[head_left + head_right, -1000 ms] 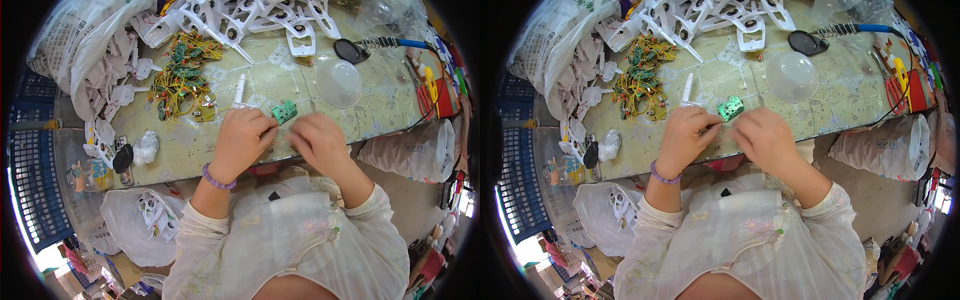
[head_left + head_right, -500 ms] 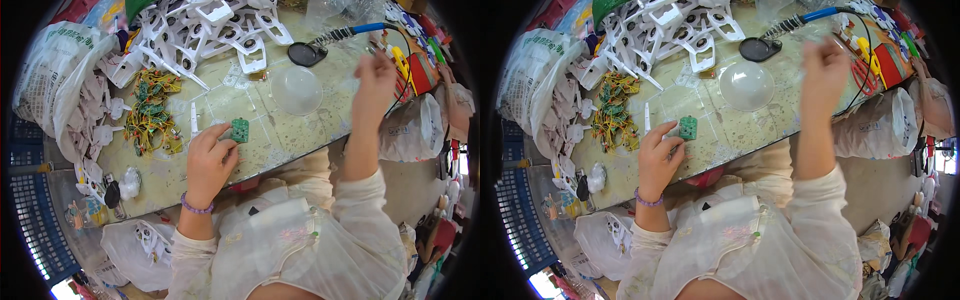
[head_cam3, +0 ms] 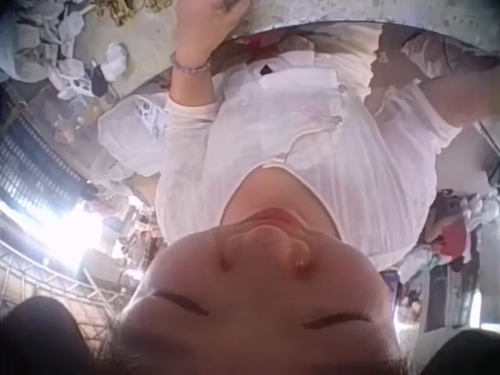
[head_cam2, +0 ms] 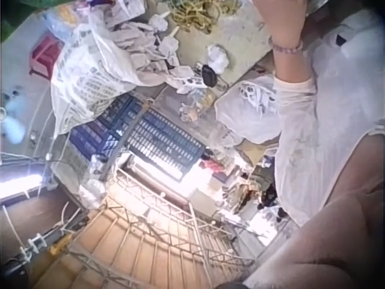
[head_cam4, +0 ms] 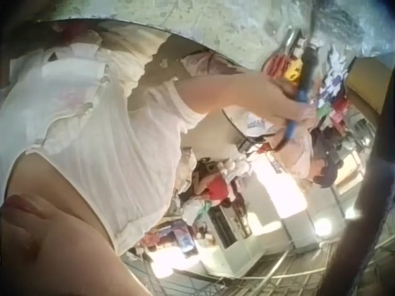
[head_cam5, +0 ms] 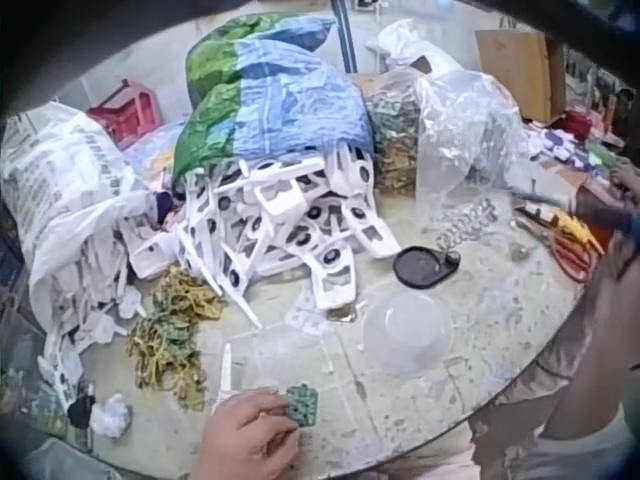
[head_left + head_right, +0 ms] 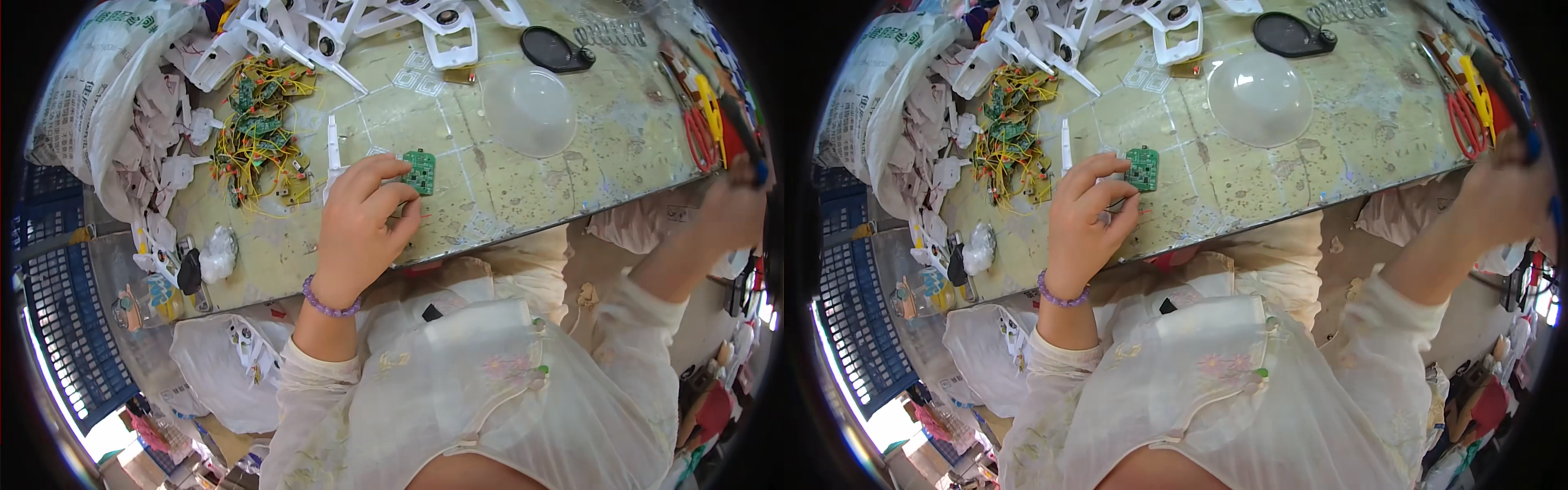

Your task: Soldering components and wires onto circuit boards to assemble toy electronics.

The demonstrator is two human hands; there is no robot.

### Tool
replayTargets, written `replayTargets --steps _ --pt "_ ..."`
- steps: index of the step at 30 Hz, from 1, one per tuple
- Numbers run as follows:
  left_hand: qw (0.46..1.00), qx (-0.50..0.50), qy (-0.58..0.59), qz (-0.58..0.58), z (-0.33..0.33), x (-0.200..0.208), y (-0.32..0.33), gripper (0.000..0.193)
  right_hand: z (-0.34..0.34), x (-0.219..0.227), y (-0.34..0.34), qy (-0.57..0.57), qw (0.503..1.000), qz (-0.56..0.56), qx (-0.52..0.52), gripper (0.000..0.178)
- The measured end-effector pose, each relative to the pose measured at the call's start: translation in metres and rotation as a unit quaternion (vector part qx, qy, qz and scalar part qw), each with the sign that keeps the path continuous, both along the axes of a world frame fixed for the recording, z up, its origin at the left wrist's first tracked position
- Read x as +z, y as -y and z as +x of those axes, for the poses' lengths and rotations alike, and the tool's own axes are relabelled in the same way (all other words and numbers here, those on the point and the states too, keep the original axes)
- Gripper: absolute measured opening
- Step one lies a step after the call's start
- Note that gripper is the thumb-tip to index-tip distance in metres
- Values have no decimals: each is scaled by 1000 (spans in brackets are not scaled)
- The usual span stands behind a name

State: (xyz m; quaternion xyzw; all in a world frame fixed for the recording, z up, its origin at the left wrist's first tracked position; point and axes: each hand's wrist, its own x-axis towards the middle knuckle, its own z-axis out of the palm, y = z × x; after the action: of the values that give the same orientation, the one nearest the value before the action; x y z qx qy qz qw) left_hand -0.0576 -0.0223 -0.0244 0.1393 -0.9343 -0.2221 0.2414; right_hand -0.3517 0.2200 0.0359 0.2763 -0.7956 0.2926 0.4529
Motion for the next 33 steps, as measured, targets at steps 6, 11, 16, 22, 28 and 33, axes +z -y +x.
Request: replayTargets --steps 6,11,16,22,28,33 --pt "999 -25 13 -38 1 -9 1 12 112 -84 22 167 882 -127 423 12" --pt "999 -33 15 -35 -4 -7 1 14 135 -106 41 299 757 -252 524 23" --pt "998 -40 16 -45 -3 -8 1 15 132 -108 44 275 742 -192 581 26" --pt "997 -43 19 -65 -2 -5 1 18 131 -106 48 261 732 -165 607 27" --pt "996 -41 29 -73 -1 -4 -1 19 132 -106 48 262 737 -156 604 29" --pt "996 -43 29 -76 -1 -5 -1 19 133 -106 48 267 733 -158 605 30"
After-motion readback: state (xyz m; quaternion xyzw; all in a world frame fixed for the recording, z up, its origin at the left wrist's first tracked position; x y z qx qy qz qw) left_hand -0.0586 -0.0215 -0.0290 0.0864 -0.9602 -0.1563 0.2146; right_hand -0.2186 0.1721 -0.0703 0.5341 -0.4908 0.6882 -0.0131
